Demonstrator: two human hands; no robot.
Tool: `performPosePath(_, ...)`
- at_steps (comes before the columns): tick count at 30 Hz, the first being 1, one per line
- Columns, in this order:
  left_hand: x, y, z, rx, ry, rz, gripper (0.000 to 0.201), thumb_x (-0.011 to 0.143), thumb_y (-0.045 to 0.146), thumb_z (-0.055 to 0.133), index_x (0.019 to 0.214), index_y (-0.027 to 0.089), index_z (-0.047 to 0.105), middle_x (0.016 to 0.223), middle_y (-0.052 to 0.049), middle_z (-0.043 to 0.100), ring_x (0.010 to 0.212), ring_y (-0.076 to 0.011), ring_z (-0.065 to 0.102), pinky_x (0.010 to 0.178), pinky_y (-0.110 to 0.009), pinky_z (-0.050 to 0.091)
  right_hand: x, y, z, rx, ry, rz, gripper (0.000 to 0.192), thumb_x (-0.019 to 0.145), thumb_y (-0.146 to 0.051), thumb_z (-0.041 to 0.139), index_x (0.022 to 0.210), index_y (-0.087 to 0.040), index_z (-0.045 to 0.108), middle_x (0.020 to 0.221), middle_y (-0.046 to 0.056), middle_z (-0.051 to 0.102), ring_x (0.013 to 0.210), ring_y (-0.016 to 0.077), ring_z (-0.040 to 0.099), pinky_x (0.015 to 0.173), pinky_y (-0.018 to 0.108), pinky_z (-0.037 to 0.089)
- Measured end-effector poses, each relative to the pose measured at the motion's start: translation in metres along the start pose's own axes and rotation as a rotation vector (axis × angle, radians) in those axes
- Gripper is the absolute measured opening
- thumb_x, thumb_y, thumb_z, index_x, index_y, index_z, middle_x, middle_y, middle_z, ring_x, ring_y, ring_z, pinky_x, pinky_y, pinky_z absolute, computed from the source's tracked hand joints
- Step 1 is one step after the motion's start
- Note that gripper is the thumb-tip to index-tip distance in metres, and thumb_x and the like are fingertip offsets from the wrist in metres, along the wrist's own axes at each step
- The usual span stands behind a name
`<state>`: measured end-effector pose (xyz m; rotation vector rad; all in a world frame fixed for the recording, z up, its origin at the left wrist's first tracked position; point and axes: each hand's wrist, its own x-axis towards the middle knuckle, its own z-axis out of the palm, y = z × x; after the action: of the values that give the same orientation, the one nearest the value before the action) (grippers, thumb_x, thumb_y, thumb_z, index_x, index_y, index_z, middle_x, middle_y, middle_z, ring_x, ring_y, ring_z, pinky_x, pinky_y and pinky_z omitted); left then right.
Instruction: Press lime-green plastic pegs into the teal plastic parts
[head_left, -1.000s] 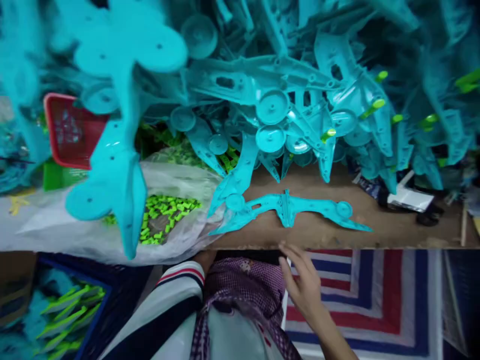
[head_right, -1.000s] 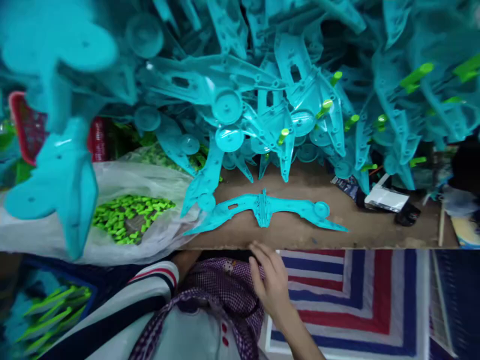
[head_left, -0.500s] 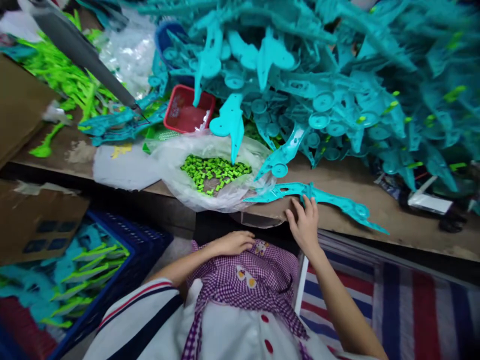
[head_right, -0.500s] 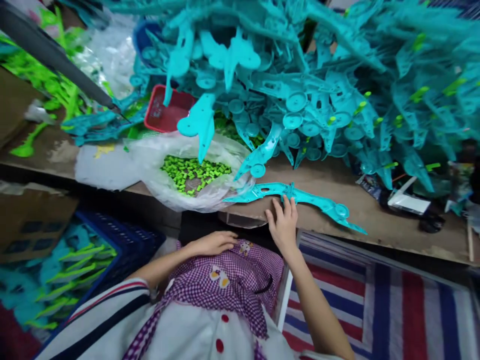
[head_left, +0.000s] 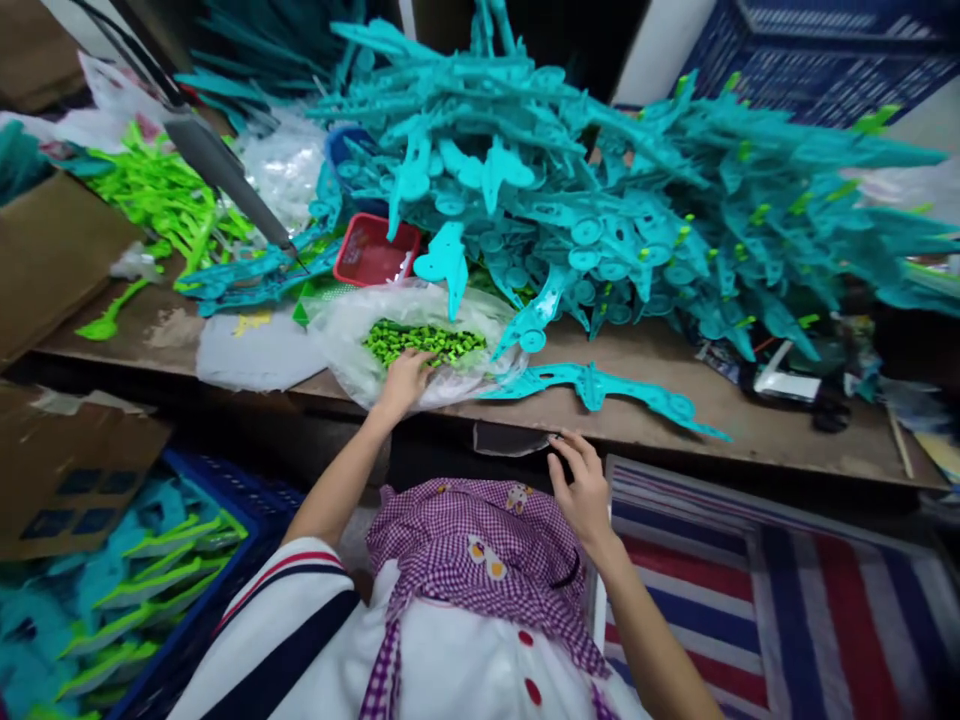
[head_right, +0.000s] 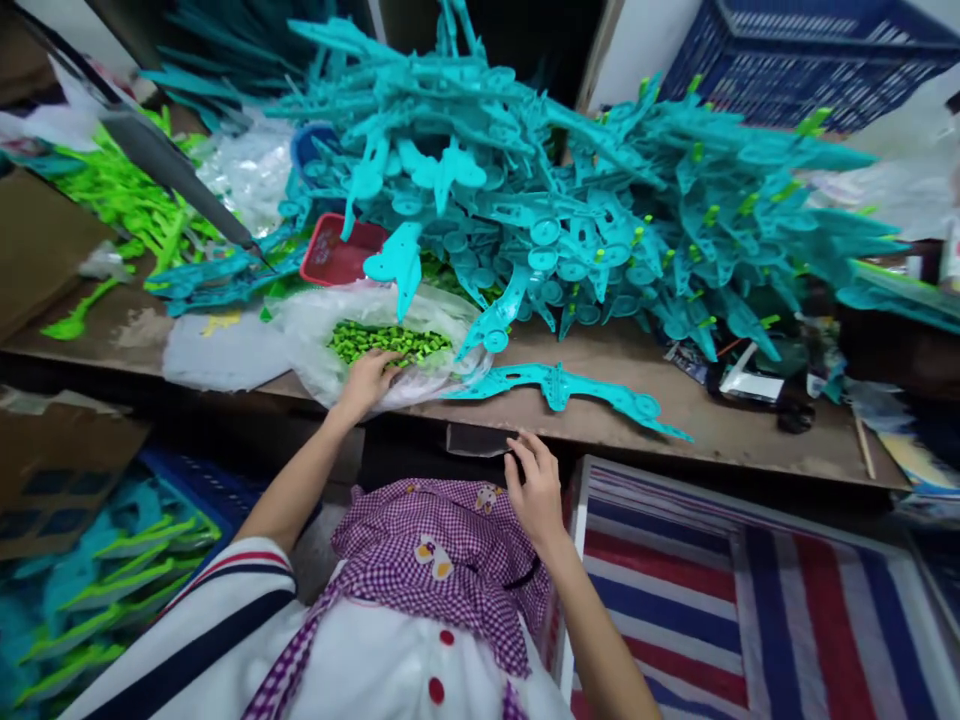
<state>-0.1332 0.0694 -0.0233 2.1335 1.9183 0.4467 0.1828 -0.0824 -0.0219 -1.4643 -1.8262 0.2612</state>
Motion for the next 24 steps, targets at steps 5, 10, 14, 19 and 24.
performPosePath(5, -0.004, -0.010, -0.004, -0.174, 0.140, -0.013, 0.026, 0.086, 0.020, 0.061, 0.109, 0.018, 0.074, 0.109, -0.011, 0.071, 0.097, -0.0248, 0.066, 0.091, -0.035, 0.049, 0.025, -0.044, 0.003, 0.249, -0.011, 0.075, 0.020, 0.097, -0.028, 0.052, 0.105, -0.022, 0.069, 0.105, 0.008, 0.070, 0.101, 0.0207, 0.066, 0.092, 0.038, 0.054)
performPosePath(10, 0.009, -0.013, -0.006, -0.644, 0.299, -0.147, 0.024, 0.076, 0.023, 0.070, 0.098, 0.014, 0.075, 0.090, -0.006, 0.073, 0.072, -0.0161, 0.064, 0.075, -0.028, 0.050, 0.118, -0.111, 0.050, 0.499, -0.054, -0.018, 0.019, 0.096, -0.031, 0.052, 0.101, -0.023, 0.069, 0.102, 0.005, 0.072, 0.097, 0.0181, 0.067, 0.089, 0.034, 0.054)
performPosePath(14, -0.001, 0.005, -0.023, -1.207, 0.380, -0.287, 0.034, 0.065, 0.030, 0.082, 0.094, 0.014, 0.073, 0.075, 0.000, 0.068, 0.065, -0.0105, 0.060, 0.064, -0.021, 0.047, 0.156, -0.126, 0.092, 0.538, -0.123, 0.006, 0.018, 0.094, -0.030, 0.057, 0.103, -0.020, 0.068, 0.104, 0.005, 0.072, 0.093, 0.0166, 0.066, 0.086, 0.031, 0.053)
performPosePath(19, -0.051, 0.050, -0.032, -1.744, 0.258, -0.536, 0.037, 0.061, 0.023, 0.088, 0.093, 0.018, 0.071, 0.079, 0.002, 0.070, 0.064, -0.0073, 0.064, 0.060, -0.016, 0.050, 0.107, -0.118, 0.104, 0.496, -0.171, -0.039, 0.029, 0.097, -0.038, 0.054, 0.117, -0.020, 0.064, 0.106, 0.007, 0.069, 0.091, 0.0162, 0.065, 0.084, 0.030, 0.053)
performPosePath(24, -0.068, 0.104, -0.033, -1.975, 0.288, -0.727, 0.008, 0.086, 0.011, 0.066, 0.091, 0.017, 0.068, 0.078, 0.002, 0.069, 0.067, -0.0047, 0.066, 0.062, -0.010, 0.052, 0.081, -0.106, 0.079, 0.373, -0.106, -0.204, 0.030, 0.099, -0.037, 0.048, 0.120, -0.019, 0.063, 0.108, 0.009, 0.067, 0.097, 0.0177, 0.065, 0.088, 0.031, 0.054)
